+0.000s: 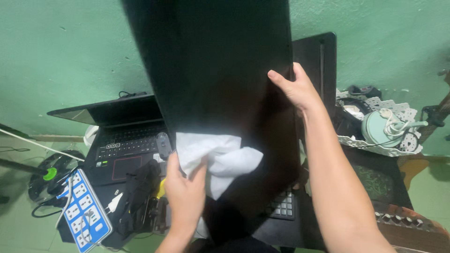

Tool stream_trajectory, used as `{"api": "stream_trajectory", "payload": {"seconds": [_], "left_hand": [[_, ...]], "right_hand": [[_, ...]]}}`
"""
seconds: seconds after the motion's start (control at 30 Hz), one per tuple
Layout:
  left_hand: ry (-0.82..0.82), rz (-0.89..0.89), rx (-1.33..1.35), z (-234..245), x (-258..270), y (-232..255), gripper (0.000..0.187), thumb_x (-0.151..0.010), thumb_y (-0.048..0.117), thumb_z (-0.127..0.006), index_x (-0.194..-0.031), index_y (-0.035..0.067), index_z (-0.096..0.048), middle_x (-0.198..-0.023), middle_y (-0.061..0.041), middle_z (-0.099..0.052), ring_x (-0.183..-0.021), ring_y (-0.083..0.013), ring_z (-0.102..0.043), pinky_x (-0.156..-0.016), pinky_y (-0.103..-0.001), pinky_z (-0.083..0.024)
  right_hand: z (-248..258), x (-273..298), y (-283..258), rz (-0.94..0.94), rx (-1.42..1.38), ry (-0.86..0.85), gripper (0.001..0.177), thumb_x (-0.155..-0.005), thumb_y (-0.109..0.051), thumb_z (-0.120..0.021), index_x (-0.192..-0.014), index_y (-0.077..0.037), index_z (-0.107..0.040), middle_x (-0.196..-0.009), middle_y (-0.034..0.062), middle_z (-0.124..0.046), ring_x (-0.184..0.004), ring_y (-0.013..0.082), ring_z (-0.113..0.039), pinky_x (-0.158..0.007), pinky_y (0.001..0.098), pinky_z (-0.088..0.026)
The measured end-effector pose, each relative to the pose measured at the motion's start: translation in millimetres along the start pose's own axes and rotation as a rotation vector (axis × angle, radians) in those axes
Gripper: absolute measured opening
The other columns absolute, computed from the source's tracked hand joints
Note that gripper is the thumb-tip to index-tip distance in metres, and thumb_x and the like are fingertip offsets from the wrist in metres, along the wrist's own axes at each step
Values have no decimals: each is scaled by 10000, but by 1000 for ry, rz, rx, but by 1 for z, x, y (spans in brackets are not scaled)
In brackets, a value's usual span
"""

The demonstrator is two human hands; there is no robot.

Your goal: The person wipes the top edge and back surface of a black computer monitor using a white cloth. They rotate the monitor to access different sides and continue wiping the back panel.

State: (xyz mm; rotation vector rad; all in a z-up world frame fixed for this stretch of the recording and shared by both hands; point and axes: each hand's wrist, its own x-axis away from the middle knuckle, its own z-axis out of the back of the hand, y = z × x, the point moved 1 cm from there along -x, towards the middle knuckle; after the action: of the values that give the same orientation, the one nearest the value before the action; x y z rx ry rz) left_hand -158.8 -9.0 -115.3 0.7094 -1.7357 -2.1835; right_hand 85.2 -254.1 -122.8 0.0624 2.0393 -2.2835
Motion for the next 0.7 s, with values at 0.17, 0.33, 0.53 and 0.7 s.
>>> {"api": "stream_trajectory", "payload": {"seconds": [0.17,0.33,0.53,0.7], "left_hand": [[-73,135,104,-13,26,-13,378,-835,68,-760,-1169,-25,-611,-1086,-131,-774,-1010,-179,-730,-894,-317,-549],[-110,319,34,-27,41,-30,530,-808,85,-762,-1306,32,-588,-1113,-100,-766,-1034,-180,-747,-905,-319,-558],[-127,436,180,-36,57,-82,350,-844,87,-763,-1138,-79,-671,-1111,-181,-807,-1041,-241,-759,-908,-342,-558],[-184,658,-39,-33,71,-112,343,-823,209,-806,-1034,-61,-783,-1015,-158,-844,-959,-216,-796,-877,-322,-567]], "right_hand": [[9,-4,-14,15,192,-61,781,-827,-342,-853,-1453,-36,-497,-1381,115,-647,-1295,194,-594,-1078,342,-455],[10,2,-22,-34,230,-129,747,-756,-327,-845,-1403,-58,-585,-1310,103,-707,-1234,197,-644,-1050,340,-487],[14,-1,-16,41,347,-209,799,-722,-342,-881,-1402,-49,-582,-1316,101,-691,-1240,195,-625,-1058,347,-462],[5,-3,-9,129,439,-327,829,-683,-356,-903,-1389,-41,-604,-1316,100,-693,-1226,199,-630,-1052,335,-463]]}}
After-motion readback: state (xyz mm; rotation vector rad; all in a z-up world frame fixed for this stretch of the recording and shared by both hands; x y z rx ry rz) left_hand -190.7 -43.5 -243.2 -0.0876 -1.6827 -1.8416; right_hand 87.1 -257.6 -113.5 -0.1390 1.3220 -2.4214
